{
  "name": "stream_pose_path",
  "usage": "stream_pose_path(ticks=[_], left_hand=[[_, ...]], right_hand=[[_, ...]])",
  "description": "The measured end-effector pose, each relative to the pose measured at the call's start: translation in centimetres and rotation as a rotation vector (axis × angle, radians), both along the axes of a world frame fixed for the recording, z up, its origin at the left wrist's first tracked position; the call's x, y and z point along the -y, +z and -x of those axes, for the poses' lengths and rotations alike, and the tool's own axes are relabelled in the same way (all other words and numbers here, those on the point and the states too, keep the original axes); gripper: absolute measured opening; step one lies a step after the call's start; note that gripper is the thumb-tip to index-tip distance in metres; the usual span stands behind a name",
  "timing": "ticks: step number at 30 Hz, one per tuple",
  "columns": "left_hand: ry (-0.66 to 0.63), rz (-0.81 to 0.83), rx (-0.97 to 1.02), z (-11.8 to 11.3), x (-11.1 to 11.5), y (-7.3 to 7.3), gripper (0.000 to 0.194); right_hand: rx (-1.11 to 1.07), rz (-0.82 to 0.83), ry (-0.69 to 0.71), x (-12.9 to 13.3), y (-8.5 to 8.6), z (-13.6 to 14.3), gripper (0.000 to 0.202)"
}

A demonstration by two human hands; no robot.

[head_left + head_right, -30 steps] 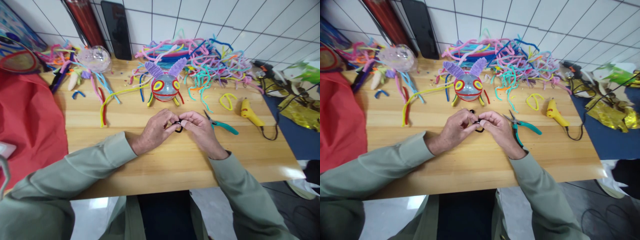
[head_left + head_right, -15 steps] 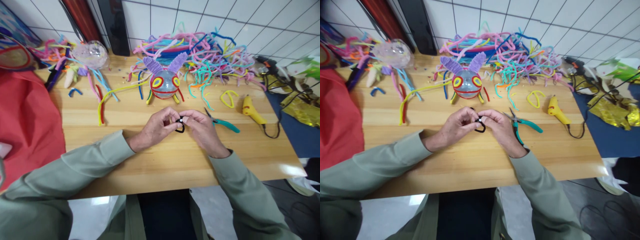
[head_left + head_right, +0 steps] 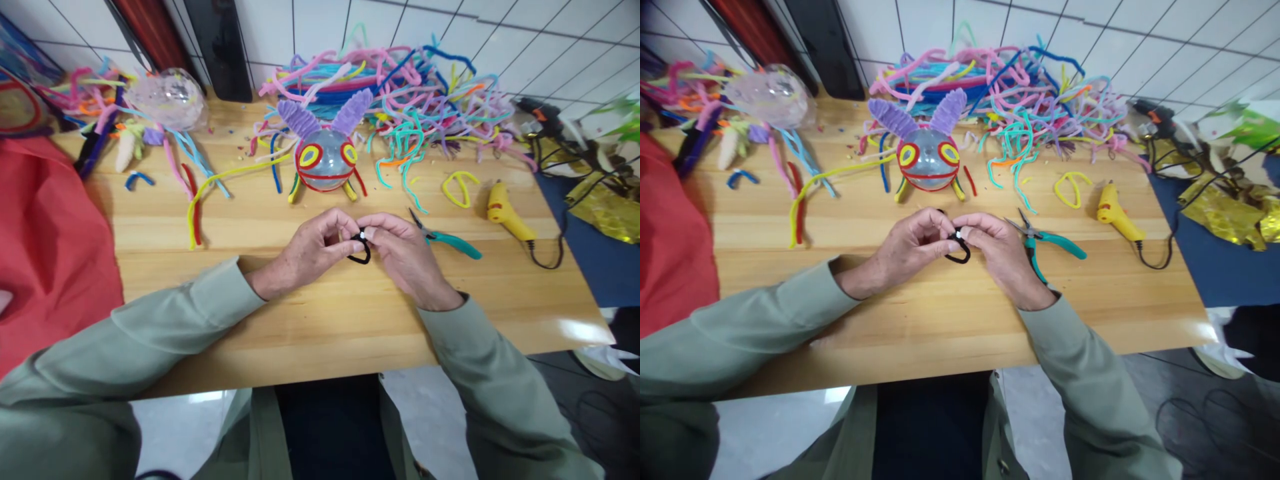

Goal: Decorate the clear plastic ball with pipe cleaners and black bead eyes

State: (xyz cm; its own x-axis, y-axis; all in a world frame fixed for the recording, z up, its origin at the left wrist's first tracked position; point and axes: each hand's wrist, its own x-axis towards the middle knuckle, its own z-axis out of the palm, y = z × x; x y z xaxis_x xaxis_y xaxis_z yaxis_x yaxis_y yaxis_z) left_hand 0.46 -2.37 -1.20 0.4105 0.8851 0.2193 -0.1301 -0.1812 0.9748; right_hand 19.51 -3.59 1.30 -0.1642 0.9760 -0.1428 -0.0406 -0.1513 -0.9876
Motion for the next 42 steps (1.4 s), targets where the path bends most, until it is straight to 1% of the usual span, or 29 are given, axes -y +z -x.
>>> stream_pose_path(ticks=[4, 6, 8, 11, 14, 17, 22, 24, 26, 27, 30, 33, 35, 39, 42], left_hand=[[0.007, -0.036, -0.018, -0.1, 0.1, -0.2, 0.027], [0.05, -0.082, -0.05, -0.1, 0.3, -0.1, 0.022], [0.147, -0.172, -0.106, 0.0, 0.4, 0.0, 0.022], [0.278, -0.375, -0.244, 0.3, 0.6, 0.4, 0.019], [0.314, -0.556, -0.376, 0.5, 0.9, 0.6, 0.012], [0.335, -0.641, -0.432, 0.6, 1.2, 0.6, 0.007], [0.369, -0.653, -0.553, 0.3, 1.5, 0.0, 0.022], [0.384, -0.638, -0.596, 0.3, 1.4, -0.3, 0.018], [0.382, -0.629, -0.613, 0.3, 1.3, -0.6, 0.007], [0.377, -0.622, -0.613, 0.3, 1.3, -0.7, 0.003], [0.375, -0.584, -0.595, 0.2, 1.2, -0.8, 0.003], [0.374, -0.544, -0.602, 0.2, 1.2, -0.9, 0.011], [0.358, -0.523, -0.597, 0.2, 1.1, -0.9, 0.011], [0.327, -0.505, -0.513, 0.3, 1.0, -1.0, 0.008], [0.339, -0.505, -0.467, 0.2, 1.1, -0.8, 0.011]], right_hand=[[0.014, -0.007, -0.012, 0.0, 0.0, 0.0, 0.013], [0.026, -0.017, -0.028, -0.1, 0.0, 0.0, 0.013], [0.038, -0.026, -0.051, -0.1, -0.2, 0.0, 0.014], [0.068, -0.042, -0.064, -0.2, -0.5, -0.1, 0.018], [0.098, -0.077, -0.062, -0.1, -0.8, -0.1, 0.022], [0.136, -0.118, -0.065, 0.0, -0.8, -0.1, 0.024], [0.214, -0.164, -0.072, 0.2, -0.7, -0.1, 0.023], [0.223, -0.178, -0.068, 0.3, -0.7, 0.0, 0.022], [0.226, -0.201, -0.063, 0.3, -0.6, 0.1, 0.021], [0.23, -0.213, -0.061, 0.3, -0.6, 0.2, 0.021], [0.246, -0.244, -0.069, 0.4, -0.6, 0.3, 0.019], [0.249, -0.254, -0.08, 0.5, -0.7, 0.4, 0.017], [0.244, -0.257, -0.083, 0.6, -0.7, 0.4, 0.016], [0.254, -0.286, -0.089, 0.6, -0.9, 0.5, 0.017], [0.257, -0.341, -0.057, 0.6, -1.2, 0.4, 0.022]])
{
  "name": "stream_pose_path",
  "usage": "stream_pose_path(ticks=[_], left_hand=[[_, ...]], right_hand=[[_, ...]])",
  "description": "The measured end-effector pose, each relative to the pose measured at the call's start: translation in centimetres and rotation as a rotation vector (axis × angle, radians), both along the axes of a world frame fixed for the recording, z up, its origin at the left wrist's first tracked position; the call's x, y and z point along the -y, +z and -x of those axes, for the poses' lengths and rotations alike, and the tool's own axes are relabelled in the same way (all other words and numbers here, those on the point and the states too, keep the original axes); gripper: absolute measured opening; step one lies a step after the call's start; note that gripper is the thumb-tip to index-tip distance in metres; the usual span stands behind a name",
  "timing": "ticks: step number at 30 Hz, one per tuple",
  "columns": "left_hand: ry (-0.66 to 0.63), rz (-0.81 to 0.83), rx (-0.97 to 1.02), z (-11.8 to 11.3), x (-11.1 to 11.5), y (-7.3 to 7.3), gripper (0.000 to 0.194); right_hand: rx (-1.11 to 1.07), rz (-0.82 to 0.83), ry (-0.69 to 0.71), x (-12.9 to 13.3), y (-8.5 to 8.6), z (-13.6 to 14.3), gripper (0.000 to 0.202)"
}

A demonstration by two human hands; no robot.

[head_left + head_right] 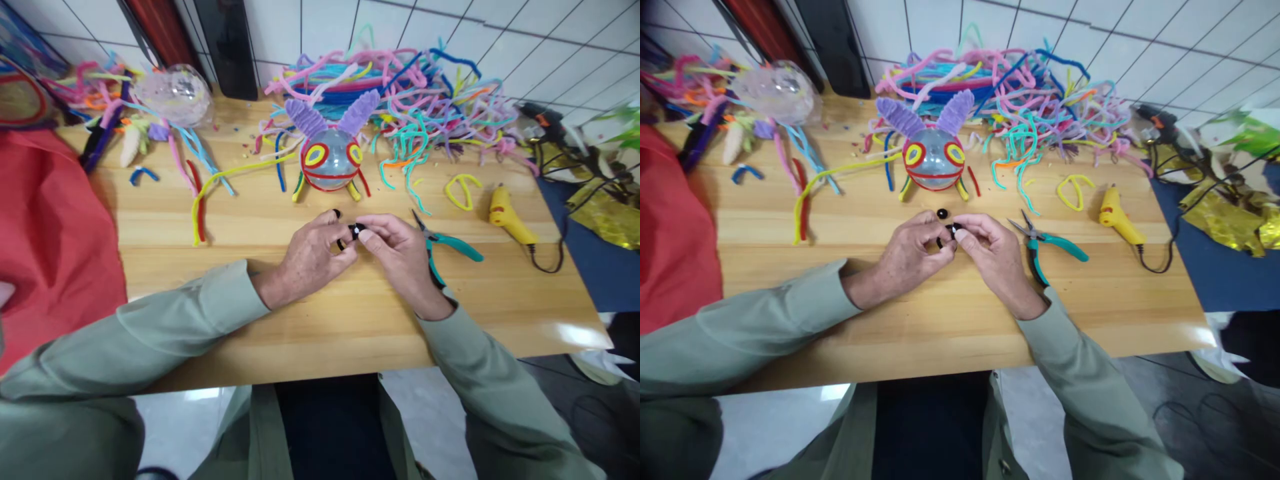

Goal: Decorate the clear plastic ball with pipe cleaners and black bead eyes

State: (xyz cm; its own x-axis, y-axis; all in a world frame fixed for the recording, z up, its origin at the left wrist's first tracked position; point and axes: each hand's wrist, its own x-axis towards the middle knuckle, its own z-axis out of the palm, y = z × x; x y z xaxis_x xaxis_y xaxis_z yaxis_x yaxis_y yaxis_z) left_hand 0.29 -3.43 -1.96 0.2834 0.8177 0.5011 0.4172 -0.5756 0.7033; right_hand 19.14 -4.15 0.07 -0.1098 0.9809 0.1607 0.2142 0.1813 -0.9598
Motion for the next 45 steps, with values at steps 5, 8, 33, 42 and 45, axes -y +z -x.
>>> stream_pose_path(ticks=[5, 8, 33, 42, 45], left_hand=[[-0.015, 0.025, 0.05, -0.1, 0.3, 0.8, 0.015], [-0.076, 0.052, 0.12, 0.0, 0.2, 1.1, 0.016], [-0.143, 0.343, 0.068, 0.2, 0.0, 1.5, 0.024], [-0.26, 0.562, 0.274, 0.4, -0.2, 2.3, 0.018], [-0.285, 0.631, 0.351, 0.2, -0.2, 2.3, 0.017]], right_hand=[[0.064, -0.053, 0.009, 0.0, -0.7, -0.4, 0.025], [0.085, -0.071, 0.015, -0.1, -0.9, -0.6, 0.024], [0.301, -0.206, -0.009, -0.1, -0.3, -0.7, 0.025], [0.363, -0.281, 0.026, -0.2, 0.1, -0.5, 0.026], [0.41, -0.34, -0.009, 0.0, 0.3, -0.3, 0.028]])
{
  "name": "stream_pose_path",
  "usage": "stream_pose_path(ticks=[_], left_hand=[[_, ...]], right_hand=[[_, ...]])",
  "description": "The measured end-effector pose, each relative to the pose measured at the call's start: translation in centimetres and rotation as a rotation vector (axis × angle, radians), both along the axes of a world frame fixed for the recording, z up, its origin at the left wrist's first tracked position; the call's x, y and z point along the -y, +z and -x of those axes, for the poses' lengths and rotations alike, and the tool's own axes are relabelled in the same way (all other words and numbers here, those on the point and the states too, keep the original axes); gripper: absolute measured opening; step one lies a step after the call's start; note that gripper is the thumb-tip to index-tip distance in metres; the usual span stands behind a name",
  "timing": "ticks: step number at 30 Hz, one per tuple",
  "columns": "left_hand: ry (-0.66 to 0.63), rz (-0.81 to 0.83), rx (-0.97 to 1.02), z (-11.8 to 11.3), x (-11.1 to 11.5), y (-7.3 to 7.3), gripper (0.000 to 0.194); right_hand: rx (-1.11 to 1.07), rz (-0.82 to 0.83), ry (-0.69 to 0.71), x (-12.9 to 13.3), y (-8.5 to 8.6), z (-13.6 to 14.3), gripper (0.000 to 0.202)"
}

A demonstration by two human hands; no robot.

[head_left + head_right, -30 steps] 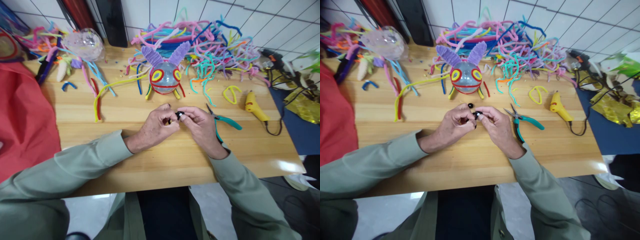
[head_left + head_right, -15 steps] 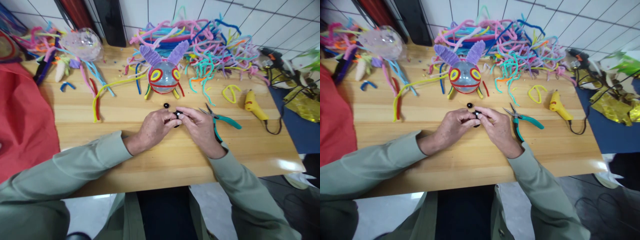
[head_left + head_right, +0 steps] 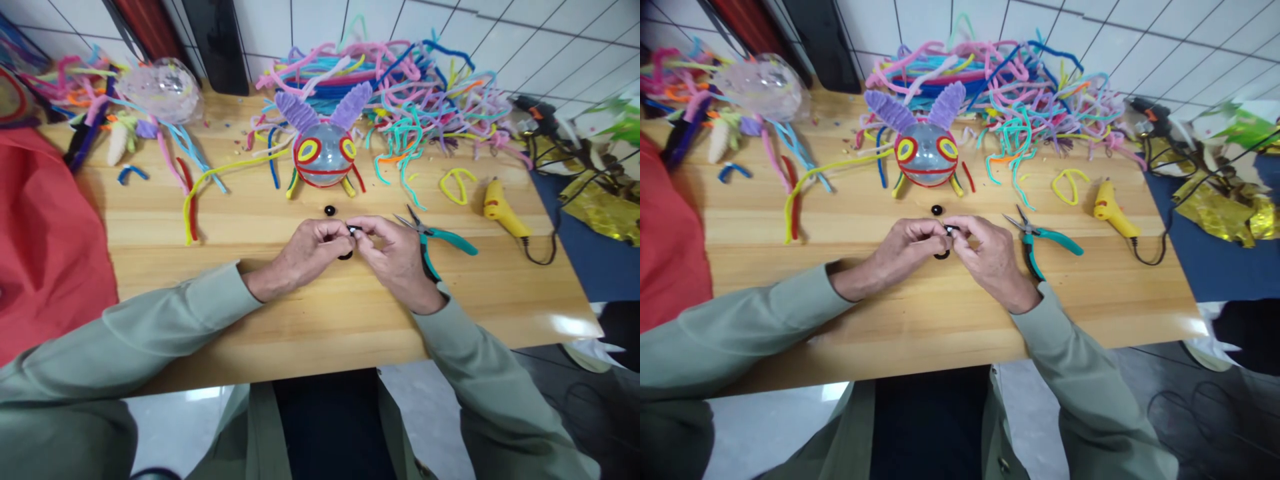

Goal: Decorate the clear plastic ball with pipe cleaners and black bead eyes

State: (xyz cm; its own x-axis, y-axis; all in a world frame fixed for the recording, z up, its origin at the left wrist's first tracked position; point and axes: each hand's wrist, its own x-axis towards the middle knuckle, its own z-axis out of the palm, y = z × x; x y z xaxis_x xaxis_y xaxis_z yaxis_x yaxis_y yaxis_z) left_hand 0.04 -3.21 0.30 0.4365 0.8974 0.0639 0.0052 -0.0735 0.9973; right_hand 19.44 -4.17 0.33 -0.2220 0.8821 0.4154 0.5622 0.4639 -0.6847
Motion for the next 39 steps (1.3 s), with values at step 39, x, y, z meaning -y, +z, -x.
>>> stream_pose_path(ticks=[39], left_hand=[[-0.057, 0.106, 0.011, -0.6, 0.3, 0.3, 0.027]], right_hand=[[0.121, -0.292, -0.028, 0.5, -0.5, 0.0, 0.026]])
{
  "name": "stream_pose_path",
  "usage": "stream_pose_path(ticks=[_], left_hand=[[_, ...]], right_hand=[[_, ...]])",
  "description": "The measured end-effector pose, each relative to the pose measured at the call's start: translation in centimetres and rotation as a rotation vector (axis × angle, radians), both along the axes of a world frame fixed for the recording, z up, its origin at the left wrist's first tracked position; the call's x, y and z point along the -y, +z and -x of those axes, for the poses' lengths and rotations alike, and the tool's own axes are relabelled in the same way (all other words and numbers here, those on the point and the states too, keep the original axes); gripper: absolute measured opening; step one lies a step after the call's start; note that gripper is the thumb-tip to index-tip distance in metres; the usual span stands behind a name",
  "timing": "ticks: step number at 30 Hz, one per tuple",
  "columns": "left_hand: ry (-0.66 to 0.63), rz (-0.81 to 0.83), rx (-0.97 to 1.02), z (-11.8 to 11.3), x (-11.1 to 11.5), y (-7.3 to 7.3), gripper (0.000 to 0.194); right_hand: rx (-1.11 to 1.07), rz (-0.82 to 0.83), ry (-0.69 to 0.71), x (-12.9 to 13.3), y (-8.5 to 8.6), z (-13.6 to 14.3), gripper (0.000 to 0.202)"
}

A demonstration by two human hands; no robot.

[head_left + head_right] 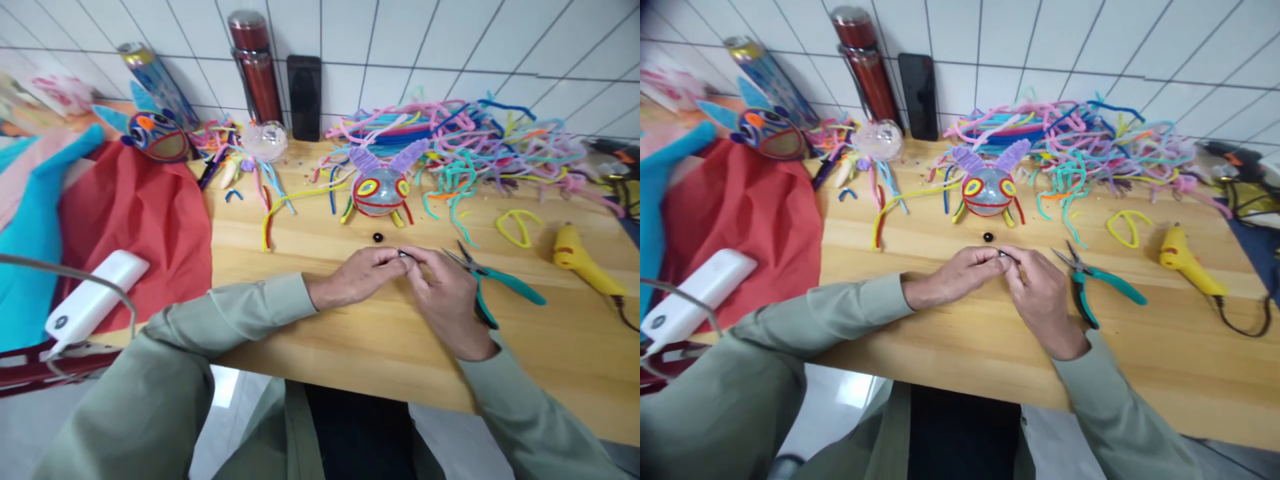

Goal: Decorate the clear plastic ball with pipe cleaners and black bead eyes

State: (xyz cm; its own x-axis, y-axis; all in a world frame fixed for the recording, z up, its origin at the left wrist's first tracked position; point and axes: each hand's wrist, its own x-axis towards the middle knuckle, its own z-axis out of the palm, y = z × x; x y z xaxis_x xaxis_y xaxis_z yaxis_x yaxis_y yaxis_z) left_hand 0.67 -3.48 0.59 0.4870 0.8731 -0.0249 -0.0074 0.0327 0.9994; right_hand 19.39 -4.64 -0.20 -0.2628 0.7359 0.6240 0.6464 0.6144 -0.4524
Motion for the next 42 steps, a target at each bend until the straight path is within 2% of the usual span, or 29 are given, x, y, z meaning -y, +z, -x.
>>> stream_pose_path(ticks=[4, 8, 14, 18, 22, 26, 34, 42], left_hand=[[0.016, -0.035, 0.037, 0.1, 0.4, 0.3, 0.053], [0.025, -0.032, 0.048, 0.1, 0.8, 0.9, 0.063], [0.034, -0.045, 0.011, 0.0, 0.6, 0.4, 0.046], [0.011, -0.103, -0.032, -0.1, 0.7, 0.0, 0.034], [-0.004, -0.136, -0.075, 0.1, 0.8, -0.2, 0.03], [-0.021, -0.143, -0.099, 0.2, 1.0, 0.0, 0.031], [-0.095, -0.133, 0.028, 0.4, 1.1, 1.0, 0.028], [-0.124, 0.01, 0.098, 0.6, 1.0, 1.0, 0.024]], right_hand=[[-0.094, 0.048, 0.018, 0.3, 0.1, 0.3, 0.023], [-0.135, 0.031, 0.039, 0.5, 0.2, 0.6, 0.021], [-0.088, 0.088, -0.001, -0.2, 0.0, 0.4, 0.018], [-0.029, 0.135, 0.052, -0.5, 0.3, 0.0, 0.023], [0.119, 0.095, 0.125, -0.6, 0.2, -0.1, 0.023], [0.24, 0.015, 0.059, -0.3, 0.0, 0.1, 0.021], [0.069, -0.03, 0.174, 0.2, 0.9, 0.3, 0.021], [-0.044, 0.075, 0.231, 0.3, 1.2, 0.3, 0.019]])
